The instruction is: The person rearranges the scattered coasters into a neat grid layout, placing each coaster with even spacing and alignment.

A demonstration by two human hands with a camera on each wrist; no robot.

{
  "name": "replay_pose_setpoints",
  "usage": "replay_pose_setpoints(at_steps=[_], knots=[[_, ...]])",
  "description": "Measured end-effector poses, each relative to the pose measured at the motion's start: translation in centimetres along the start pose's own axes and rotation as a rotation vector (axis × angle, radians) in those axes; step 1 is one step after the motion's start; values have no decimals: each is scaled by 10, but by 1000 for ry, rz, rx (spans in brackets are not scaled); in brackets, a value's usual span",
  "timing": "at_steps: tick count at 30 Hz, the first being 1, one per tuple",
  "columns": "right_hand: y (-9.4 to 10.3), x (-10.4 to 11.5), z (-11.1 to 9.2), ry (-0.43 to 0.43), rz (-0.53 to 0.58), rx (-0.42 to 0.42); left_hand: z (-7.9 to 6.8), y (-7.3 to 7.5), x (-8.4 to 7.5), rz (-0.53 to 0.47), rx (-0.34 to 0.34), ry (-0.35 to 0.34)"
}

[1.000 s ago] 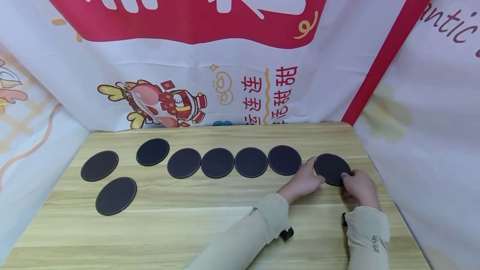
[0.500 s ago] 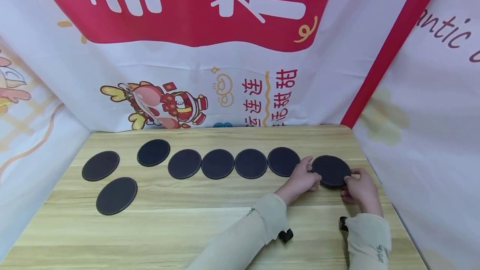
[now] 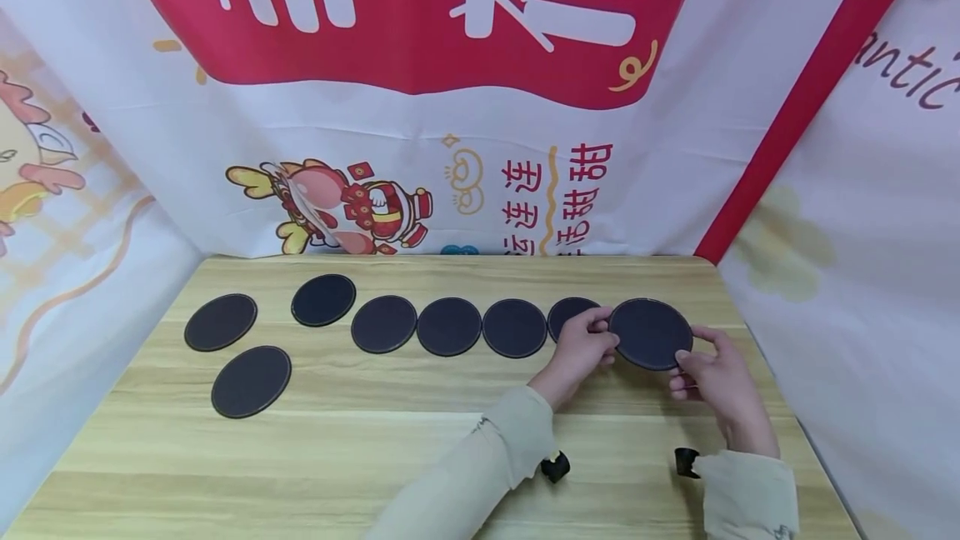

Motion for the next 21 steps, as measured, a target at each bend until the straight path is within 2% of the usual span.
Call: replay_pose_setpoints(at_steps=[9,14,21], knots=[[-25,16,-15,80,150,163,2,40,-11,37,82,-37],[-41,20,-21,95,181,223,3,64,-15,64,103,-59],[-62,22,-25,117,186,281,5,97,-21,107,145,-124]])
Point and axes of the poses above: each hand's wrist, its own z-axis towards the middle knuckle, its own y-axis out of the back of the hand, x = y × z, the point moved 1 cm from there along z, towards the middle knuckle, and after that the axes turned 13 degrees about -x, right-handed, at the moved point
